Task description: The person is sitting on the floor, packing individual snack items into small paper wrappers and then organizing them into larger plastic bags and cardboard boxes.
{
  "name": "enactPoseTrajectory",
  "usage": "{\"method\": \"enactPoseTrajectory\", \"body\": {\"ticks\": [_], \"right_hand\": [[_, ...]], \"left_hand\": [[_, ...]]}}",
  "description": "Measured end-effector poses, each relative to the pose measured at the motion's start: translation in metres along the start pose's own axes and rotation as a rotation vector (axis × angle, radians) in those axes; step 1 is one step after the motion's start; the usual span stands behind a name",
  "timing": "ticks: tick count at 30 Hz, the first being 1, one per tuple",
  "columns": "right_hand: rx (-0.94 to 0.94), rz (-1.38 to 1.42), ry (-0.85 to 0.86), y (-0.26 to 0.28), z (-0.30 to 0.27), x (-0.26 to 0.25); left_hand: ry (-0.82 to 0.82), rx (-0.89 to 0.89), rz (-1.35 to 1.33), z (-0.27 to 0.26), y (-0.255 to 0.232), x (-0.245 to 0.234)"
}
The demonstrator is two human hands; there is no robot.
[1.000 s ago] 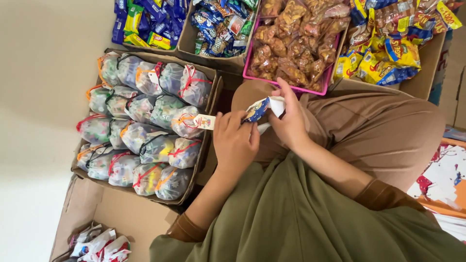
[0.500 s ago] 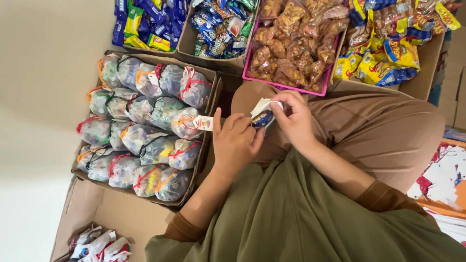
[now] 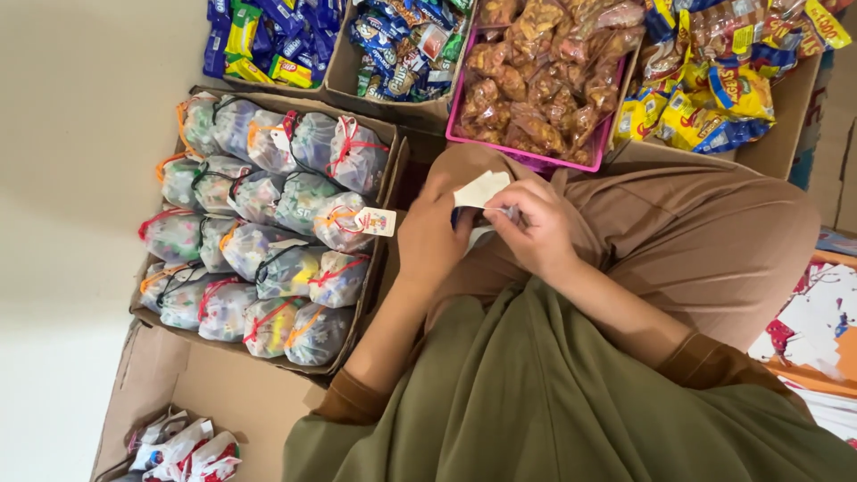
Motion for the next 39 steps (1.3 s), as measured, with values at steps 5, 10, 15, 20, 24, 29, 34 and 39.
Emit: {"method": "enactPoseTrajectory", "body": {"ticks": [5, 10, 15, 20, 24, 29, 34, 39], "right_hand": [[0.025, 0.004, 0.066, -0.004, 0.000, -0.003], [0.057, 0.168, 0.028, -0.032, 0.009, -0.014], [0.707, 0.944, -0.120, -0.048, 0.002, 0.005], [0.891, 1.277, -0.247, -0.084, 0.041, 0.030], [0.994, 1.338, -0.291, -0.093, 0.073, 0.049], [1.020, 1.343, -0.296, -0.133, 0.079, 0.073], [1.073, 1.330, -0.298, -0.158, 0.082, 0.079], [1.055, 1.326, -0.320, -0.145, 0.083, 0.084]], "left_hand": [[0.236, -0.166, 0.050, 0.011, 0.013, 0.027], [0.323, -0.352, -0.250, 0.019, 0.025, 0.033], [0.115, -0.490, -0.664, 0.038, 0.021, 0.025], [0.116, -0.378, -0.969, 0.060, 0.028, 0.038], [0.130, -0.391, -0.738, 0.079, 0.037, -0.010], [0.169, -0.363, -0.638, 0.098, 0.079, 0.003], [0.244, -0.337, -0.576, 0.116, 0.113, 0.036], [-0.202, -0.280, -1.014, 0.134, 0.154, 0.072]]}}
Point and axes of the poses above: each hand's wrist, its own z-axis towards the middle knuckle, its own x-axis out of the palm, y = z × x, the point moved 1 cm from there along z, towards the middle knuckle, and after that the axes turned 13 degrees about z, right-handed, at the moved point
